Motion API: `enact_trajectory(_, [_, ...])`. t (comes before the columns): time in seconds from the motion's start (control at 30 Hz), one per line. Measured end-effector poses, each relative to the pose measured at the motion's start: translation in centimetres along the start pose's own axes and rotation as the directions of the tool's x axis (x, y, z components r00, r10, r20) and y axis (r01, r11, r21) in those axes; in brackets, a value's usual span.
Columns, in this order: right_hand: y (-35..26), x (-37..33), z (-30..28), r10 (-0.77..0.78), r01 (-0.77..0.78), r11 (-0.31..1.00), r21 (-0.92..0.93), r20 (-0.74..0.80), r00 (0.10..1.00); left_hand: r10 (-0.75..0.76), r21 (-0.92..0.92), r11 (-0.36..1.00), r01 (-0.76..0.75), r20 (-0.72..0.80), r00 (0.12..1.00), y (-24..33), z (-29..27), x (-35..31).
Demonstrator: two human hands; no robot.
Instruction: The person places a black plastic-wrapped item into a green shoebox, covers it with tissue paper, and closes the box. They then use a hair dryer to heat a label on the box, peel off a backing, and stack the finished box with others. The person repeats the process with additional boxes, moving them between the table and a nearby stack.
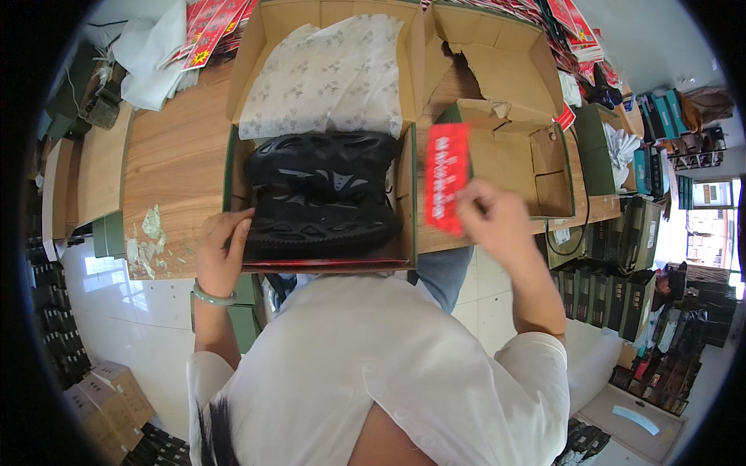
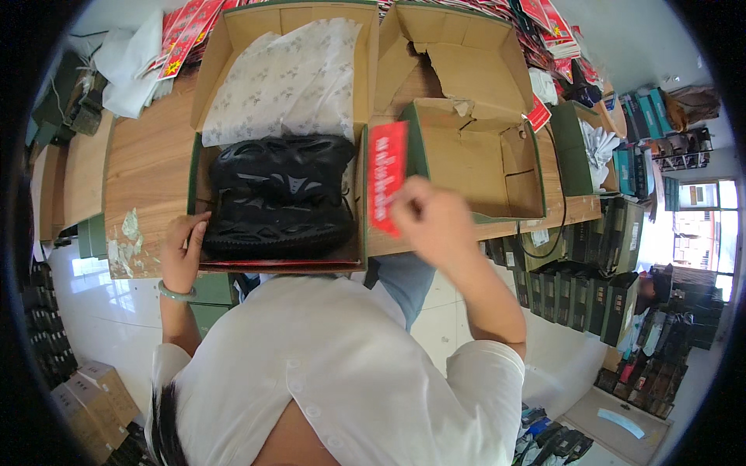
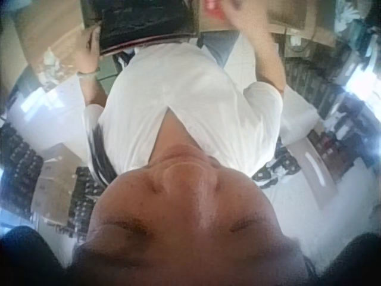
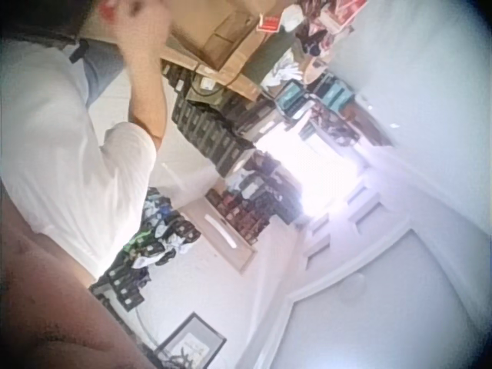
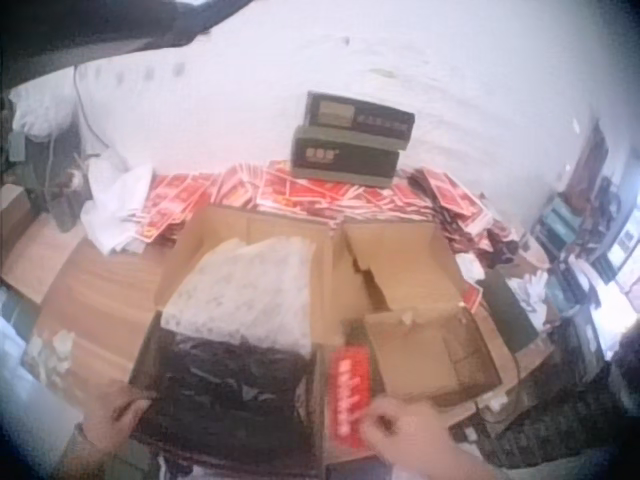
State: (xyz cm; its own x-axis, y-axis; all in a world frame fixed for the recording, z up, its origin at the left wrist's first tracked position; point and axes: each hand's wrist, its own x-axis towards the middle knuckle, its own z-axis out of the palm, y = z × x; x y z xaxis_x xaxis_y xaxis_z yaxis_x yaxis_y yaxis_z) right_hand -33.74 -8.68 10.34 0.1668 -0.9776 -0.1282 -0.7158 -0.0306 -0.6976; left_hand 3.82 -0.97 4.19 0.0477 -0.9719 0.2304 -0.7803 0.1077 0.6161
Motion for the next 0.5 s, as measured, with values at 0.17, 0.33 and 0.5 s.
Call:
enact_trajectory(0.17, [-1.5, 3.4, 6.7, -0.047, 0.092, 0.896, -0.433, 0.115, 0.992, 0.071, -0.028, 0.997, -0.071, 0.020, 0.997, 2.3, 0.0, 3.1])
enact_trajectory(0.33, [-1.6, 5.5, 7.3, 0.198, 0.060, 0.735, -0.675, 0.299, 0.934, 0.075, -0.040, 0.996, -0.075, 0.008, 0.997, 1.7, 0.9, 3.0])
enact_trajectory(0.5, [-4.0, 9.7, 4.7, -0.022, 0.003, 0.899, -0.438, -0.039, 0.999, 0.004, -0.059, 0.998, -0.006, -0.042, 0.999, 0.2, 0.6, 1.2])
